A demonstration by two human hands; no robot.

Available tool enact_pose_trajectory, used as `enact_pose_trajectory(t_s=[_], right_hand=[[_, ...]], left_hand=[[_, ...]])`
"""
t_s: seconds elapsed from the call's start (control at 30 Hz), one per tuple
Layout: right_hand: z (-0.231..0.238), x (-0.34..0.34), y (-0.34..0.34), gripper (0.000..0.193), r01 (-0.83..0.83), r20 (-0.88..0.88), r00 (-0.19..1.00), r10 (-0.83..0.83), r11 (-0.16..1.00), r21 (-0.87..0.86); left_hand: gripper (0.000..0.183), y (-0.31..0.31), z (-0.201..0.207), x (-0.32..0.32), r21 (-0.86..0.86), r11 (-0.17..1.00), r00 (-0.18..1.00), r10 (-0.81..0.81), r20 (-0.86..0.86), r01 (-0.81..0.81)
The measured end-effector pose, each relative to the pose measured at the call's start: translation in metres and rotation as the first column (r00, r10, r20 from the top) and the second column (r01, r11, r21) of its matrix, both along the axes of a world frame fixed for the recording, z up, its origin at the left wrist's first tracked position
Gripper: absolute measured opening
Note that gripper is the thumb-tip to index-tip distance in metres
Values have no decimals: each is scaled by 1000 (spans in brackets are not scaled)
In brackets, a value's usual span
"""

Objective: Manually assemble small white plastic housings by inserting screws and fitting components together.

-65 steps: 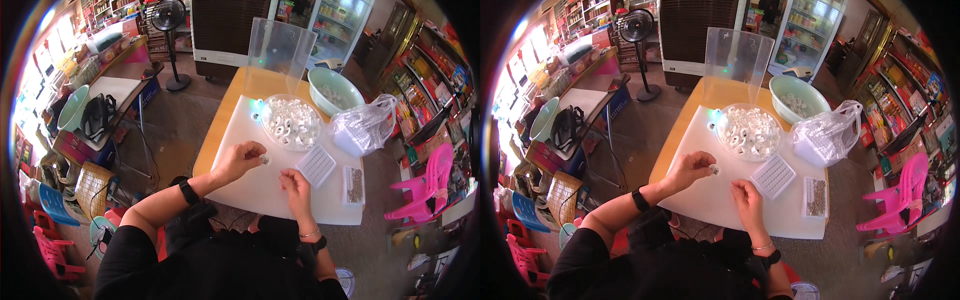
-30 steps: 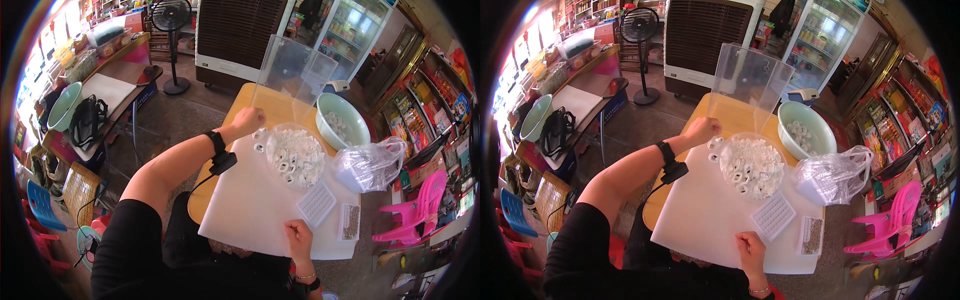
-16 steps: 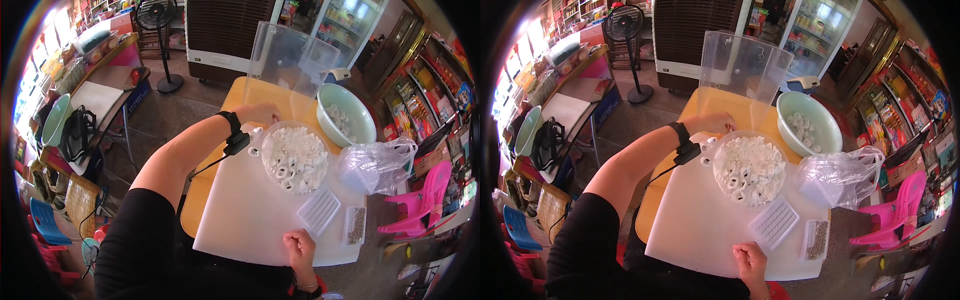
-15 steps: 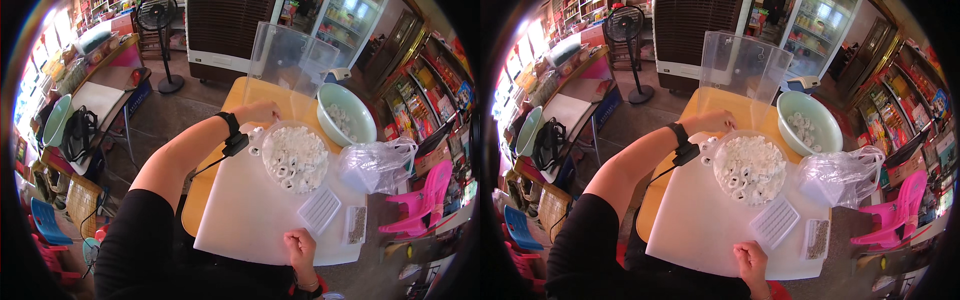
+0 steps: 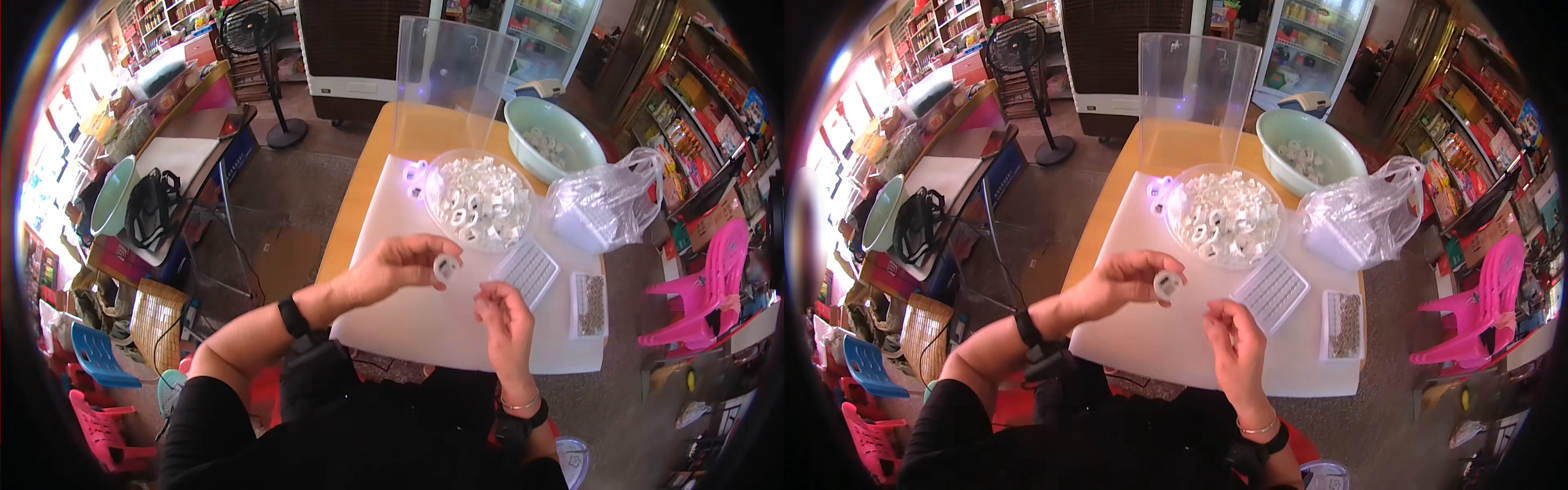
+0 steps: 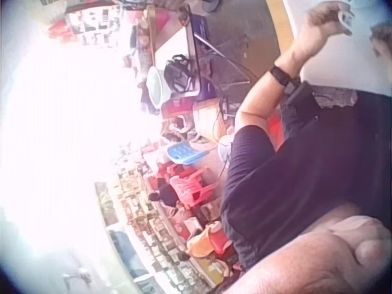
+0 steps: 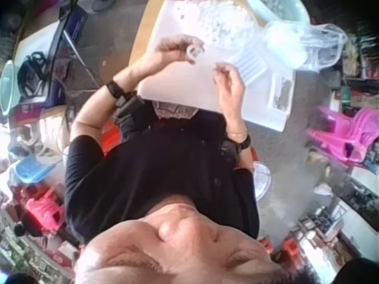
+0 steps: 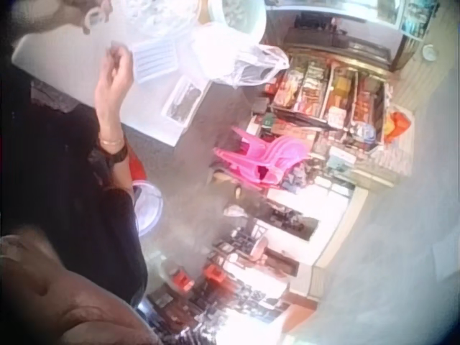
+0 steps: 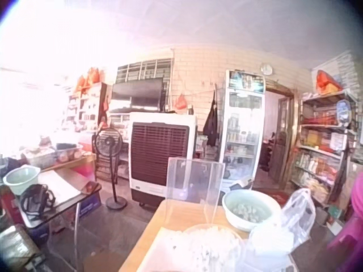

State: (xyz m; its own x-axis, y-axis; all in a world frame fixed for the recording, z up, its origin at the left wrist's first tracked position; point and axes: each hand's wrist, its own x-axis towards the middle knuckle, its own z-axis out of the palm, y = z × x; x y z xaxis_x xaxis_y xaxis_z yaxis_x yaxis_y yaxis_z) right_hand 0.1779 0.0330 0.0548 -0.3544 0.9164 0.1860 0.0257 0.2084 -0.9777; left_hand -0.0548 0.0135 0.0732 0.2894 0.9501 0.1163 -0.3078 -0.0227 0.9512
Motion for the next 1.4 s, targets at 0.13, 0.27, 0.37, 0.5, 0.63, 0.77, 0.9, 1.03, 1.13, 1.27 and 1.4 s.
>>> enact_pose_trajectory(t_s=[0.13,0.27,0.37,0.5,0.63,0.77,0.9,1.03,1.13,1.27,1.4], right_hand=[[15,-14,-6,14,-68,-33,997,71,994,90],[10,-7,-13,15,-68,1,998,68,989,134],[7,-5,-17,15,-53,-14,998,55,991,122],[12,2,-19,18,-68,37,997,65,992,103],[27,9,-25,19,-138,-121,984,132,990,-43],[26,10,-27,16,-120,-12,993,120,993,-12],[25,11,-22,15,-55,119,992,42,992,111],[28,8,-19,16,-39,160,987,21,993,108],[28,7,-17,16,-86,213,976,54,986,143],[27,5,-16,15,-49,209,977,45,999,17],[29,5,-1,14,66,187,980,-62,998,-12]], left_hand=[[36,-27,-20,33,-59,997,992,52,114,-46],[32,-31,-36,46,-15,998,979,62,192,-60],[30,-33,-36,52,-25,998,976,60,211,-56],[25,-30,-46,53,-13,1000,956,19,293,-16],[23,-28,-50,51,-11,999,920,-37,391,45],[21,-24,-59,55,12,993,888,-110,446,117],[20,-23,-60,55,-50,984,869,-127,478,171],[25,-22,-53,54,-181,951,806,-100,584,249],[28,-22,-57,54,-178,936,795,-144,589,302],[28,-17,-61,55,-151,920,739,-185,647,362],[27,-14,-72,48,-142,917,715,-186,674,372]])
